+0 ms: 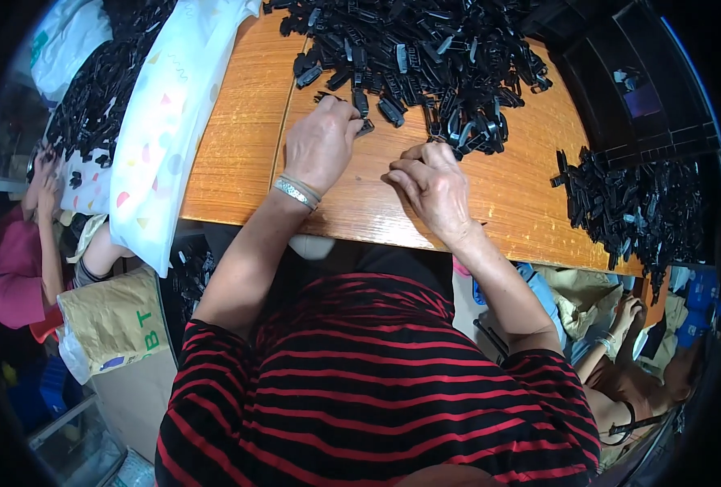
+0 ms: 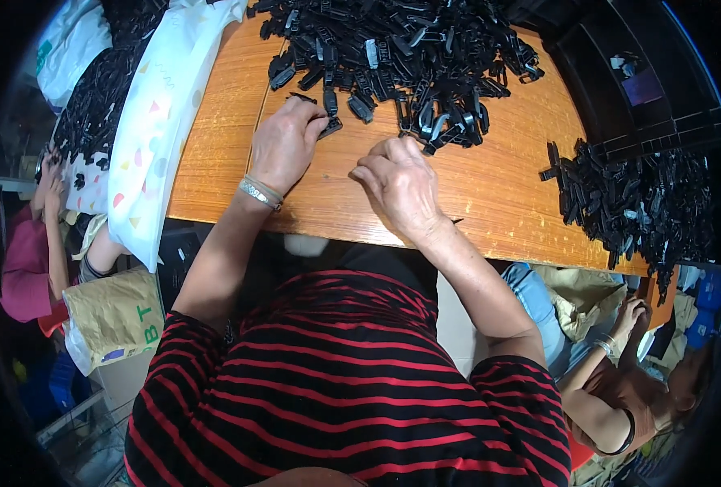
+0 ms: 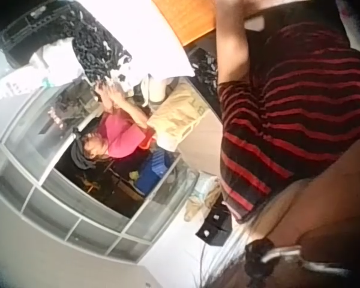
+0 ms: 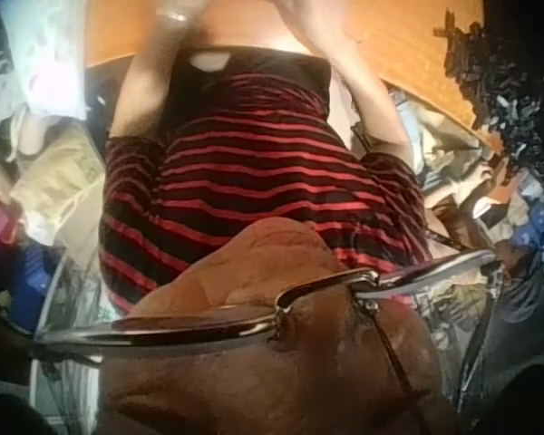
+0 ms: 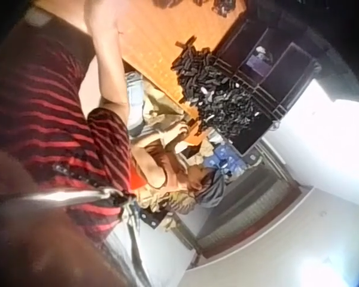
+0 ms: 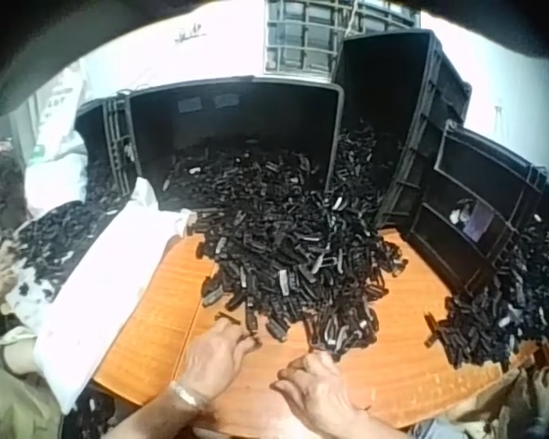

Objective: Assemble small black plastic components by snapping pieces together on a workshop table.

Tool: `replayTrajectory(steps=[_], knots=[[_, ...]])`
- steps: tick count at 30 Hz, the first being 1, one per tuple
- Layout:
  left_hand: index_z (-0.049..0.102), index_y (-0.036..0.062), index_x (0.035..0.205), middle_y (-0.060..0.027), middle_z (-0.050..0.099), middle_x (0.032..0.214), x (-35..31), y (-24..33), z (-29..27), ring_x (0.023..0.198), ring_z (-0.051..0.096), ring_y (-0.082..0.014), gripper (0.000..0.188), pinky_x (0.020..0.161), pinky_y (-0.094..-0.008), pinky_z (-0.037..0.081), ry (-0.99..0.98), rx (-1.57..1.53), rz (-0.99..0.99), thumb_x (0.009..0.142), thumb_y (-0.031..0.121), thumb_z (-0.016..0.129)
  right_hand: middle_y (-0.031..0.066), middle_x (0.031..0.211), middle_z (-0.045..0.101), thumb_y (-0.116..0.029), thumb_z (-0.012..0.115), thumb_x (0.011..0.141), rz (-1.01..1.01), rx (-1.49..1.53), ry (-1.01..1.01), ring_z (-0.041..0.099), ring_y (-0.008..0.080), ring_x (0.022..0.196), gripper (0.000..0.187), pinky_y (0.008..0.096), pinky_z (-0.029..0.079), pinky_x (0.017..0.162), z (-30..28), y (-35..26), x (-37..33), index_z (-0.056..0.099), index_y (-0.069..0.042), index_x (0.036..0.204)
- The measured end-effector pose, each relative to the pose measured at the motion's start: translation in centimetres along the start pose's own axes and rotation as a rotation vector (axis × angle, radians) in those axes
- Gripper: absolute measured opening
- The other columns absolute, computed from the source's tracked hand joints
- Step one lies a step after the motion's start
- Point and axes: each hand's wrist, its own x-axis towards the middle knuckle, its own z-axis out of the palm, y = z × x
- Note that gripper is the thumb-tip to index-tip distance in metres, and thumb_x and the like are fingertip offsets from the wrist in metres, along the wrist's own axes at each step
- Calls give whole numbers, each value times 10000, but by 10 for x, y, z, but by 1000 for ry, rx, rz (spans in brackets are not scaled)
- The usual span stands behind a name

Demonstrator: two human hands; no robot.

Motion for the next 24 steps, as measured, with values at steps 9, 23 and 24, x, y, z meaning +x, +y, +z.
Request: replayTrajectory(steps=[9, 23, 24], knots=[[685, 34, 969, -105, 641, 920, -4, -5, -1, 791, 653, -295, 211, 687, -378, 529, -90, -79, 28, 808, 164, 723, 99, 927, 602, -156, 756, 792, 145, -139, -239, 610, 269, 802, 234, 362, 517, 671, -23, 3, -9, 659, -24, 959], [597, -22, 1147, -21, 633, 1010, -27, 11, -19, 760, 582, -26, 260, 623, -165, 479, -260, -1319, -366, 899, 36, 651, 0, 869, 532, -5, 676, 879, 286, 471, 149, 520, 48, 733, 207, 194, 451, 632, 4, -18, 11, 609, 22, 1073], [597, -23, 1148, -23, 636, 1009, -27, 12, -19, 746, 581, -24, 261, 620, -164, 478, -243, -1313, -358, 899, 34, 651, -1, 862, 529, -5, 680, 875, 270, 452, 143, 516, 49, 733, 212, 194, 449, 632, 4, -19, 12, 613, 20, 1074]])
